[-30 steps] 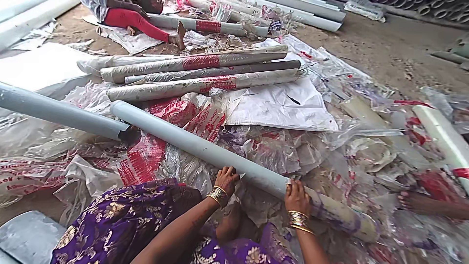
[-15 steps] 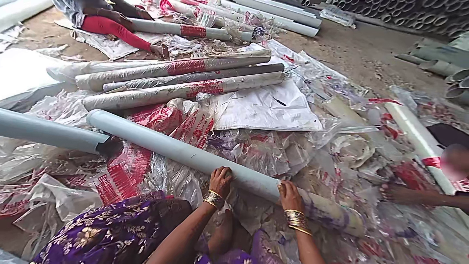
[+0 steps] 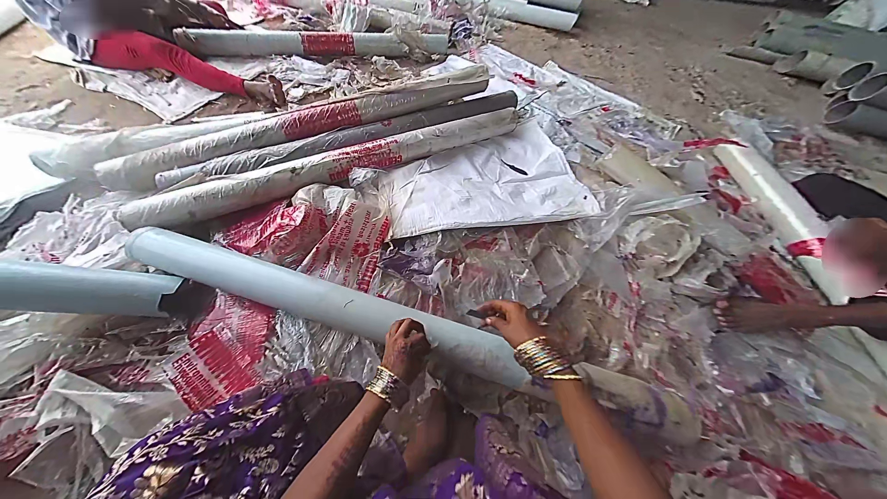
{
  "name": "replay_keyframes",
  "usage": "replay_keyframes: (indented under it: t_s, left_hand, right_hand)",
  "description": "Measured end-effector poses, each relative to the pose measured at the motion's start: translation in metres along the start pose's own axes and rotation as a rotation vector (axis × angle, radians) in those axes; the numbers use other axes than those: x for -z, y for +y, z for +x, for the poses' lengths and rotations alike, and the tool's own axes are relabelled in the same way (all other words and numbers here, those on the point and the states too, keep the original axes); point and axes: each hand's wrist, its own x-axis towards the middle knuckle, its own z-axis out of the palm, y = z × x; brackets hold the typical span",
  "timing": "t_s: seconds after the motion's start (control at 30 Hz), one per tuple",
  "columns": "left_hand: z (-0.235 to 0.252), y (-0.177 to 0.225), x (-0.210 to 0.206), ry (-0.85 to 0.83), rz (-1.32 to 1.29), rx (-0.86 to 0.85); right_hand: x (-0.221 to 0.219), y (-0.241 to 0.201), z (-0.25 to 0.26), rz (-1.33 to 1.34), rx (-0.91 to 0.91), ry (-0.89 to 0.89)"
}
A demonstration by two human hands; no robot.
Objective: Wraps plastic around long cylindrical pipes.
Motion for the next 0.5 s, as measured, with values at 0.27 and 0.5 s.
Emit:
replay_keyframes:
  t_s: [0.27,0.5]
  left_hand:
    - [0.006,-0.029,0.016,-0.128,-0.146,-0.08]
    - [0.006,-0.036,0.013,-0.098,-0.185,-0.137]
  right_hand:
    - [-0.052,-0.029,0.053,-0.27,0.181,-0.292]
    - [-0.055,-0.021,0.059,-0.252,0.288,-0.304]
